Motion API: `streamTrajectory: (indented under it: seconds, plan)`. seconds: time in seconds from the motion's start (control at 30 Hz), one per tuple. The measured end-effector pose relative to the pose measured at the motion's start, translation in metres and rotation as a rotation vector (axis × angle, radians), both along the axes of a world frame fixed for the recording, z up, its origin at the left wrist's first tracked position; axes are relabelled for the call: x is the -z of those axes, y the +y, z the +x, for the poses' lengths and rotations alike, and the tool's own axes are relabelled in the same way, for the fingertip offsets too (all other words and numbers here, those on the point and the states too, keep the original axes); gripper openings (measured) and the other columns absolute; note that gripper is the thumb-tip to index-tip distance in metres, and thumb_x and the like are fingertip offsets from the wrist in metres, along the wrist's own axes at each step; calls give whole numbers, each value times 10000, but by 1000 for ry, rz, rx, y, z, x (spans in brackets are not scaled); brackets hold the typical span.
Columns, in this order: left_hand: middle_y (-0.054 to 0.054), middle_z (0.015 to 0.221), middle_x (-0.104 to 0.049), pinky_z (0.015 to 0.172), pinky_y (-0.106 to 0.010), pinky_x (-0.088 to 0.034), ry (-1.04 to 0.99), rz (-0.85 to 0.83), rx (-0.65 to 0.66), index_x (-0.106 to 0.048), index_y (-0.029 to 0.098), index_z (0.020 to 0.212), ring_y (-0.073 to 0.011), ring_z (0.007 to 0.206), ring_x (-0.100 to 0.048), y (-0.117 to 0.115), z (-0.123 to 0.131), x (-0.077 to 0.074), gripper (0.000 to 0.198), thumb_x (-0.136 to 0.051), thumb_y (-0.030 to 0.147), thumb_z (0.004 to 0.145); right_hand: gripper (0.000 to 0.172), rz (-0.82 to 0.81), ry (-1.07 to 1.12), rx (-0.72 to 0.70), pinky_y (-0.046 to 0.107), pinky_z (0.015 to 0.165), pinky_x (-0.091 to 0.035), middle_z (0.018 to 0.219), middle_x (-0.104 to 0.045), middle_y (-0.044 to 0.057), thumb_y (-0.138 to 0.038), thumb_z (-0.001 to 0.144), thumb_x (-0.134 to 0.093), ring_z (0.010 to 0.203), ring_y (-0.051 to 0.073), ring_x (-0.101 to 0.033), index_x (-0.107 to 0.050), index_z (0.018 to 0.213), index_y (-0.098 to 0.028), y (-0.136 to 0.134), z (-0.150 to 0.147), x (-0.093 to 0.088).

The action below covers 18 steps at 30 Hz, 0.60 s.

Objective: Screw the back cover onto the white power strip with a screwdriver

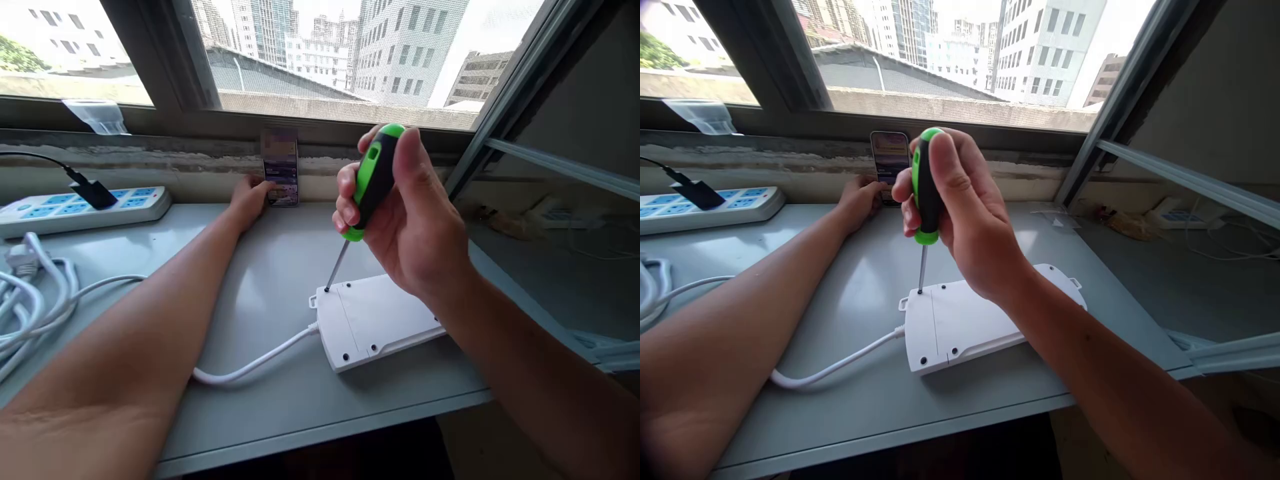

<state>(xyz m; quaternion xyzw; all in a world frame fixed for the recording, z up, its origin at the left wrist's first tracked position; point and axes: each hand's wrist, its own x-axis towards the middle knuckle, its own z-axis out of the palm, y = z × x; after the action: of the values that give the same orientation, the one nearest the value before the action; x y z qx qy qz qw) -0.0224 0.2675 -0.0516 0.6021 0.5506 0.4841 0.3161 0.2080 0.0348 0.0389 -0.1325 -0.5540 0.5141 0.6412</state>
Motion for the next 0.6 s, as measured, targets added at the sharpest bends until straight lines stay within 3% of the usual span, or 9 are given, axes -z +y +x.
streamTrajectory:
  seconds: [0.17, 0.3, 0.4, 0.5, 0.6]
  plan:
    - [10, 616, -483, 480, -315, -335, -23, -13, -34, -616, 205, 965, -159, 503, -437, -8, 6, -6, 257, -710, 412, 845, 495, -8, -9, -13, 305, 613, -468, 780, -588, 2, -667, 1071, -434, 591, 113, -479, -647, 1061, -220, -2, 0, -2]
    - [21, 644, -494, 527, -302, -341, 2, -27, -21, -606, 172, 1004, -131, 526, -430, -15, 8, -11, 185, -678, 324, 926, 463, -70, 28, 26, 299, 595, -431, 745, -537, -15, -694, 1029, -517, 568, 108, -426, -507, 924, -243, -5, -3, -4]
    - [30, 710, -559, 578, -292, -375, 59, -47, 18, -593, 150, 1087, -117, 568, -470, -20, 5, -15, 342, -813, 206, 832, 485, -83, -2, 55, 291, 610, -427, 760, -514, -25, -670, 1001, -604, 582, 98, -431, -396, 881, -249, -5, -3, -4]
    - [34, 802, -612, 632, -278, -419, 121, -53, 54, -567, 151, 1150, -126, 656, -539, -22, 0, -16, 606, -919, 70, 663, 497, -96, -56, 117, 304, 616, -438, 772, -487, -25, -717, 977, -603, 586, 102, -427, -422, 921, -258, -3, -2, -3]
    - [27, 844, -615, 698, -271, -441, 164, -30, 43, -571, 153, 1126, -141, 749, -563, -20, -4, -13, 620, -939, 56, 636, 521, -97, -62, 119, 307, 618, -440, 775, -494, -28, -740, 957, -613, 586, 100, -429, -418, 924, -258, -3, -1, -3]
